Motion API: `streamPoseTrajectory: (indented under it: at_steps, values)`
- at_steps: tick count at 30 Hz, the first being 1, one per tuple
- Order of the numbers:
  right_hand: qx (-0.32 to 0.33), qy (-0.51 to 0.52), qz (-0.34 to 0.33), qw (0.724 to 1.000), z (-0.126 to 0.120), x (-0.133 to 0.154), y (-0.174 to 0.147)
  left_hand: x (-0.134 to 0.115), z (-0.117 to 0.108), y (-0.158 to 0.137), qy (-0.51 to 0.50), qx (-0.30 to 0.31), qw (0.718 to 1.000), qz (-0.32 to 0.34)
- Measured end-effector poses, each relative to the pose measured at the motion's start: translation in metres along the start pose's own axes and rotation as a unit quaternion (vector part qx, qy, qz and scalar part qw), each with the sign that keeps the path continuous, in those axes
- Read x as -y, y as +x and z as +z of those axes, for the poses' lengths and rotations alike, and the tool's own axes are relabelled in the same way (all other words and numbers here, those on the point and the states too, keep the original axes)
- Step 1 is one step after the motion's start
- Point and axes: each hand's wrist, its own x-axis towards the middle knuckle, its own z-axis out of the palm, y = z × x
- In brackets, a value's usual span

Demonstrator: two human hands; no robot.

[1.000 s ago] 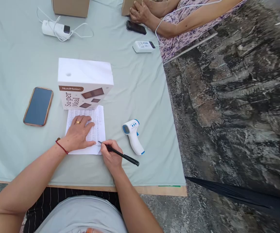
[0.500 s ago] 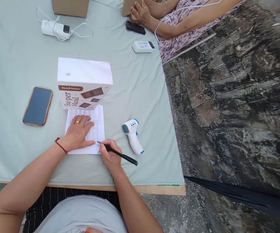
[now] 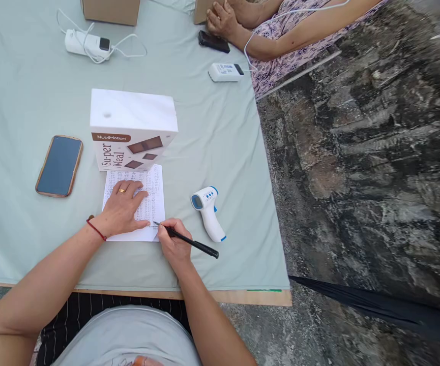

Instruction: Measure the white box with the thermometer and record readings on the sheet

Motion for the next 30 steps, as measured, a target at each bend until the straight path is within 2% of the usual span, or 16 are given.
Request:
streamPoseTrajectory:
  at_steps: [19,30]
  values:
    - [-0.010,-0.003,0.002,1.000,0.0008,0.0008,0.0004,0.0000,-0.0007,0.0005,0.007,0.005,1.000,-0.001]
    - [-0.029,-0.017,0.026,0.999,0.0009,0.0009,-0.0012,-0.0002,-0.0005,0.0003,-0.007,0.004,1.000,-0.007]
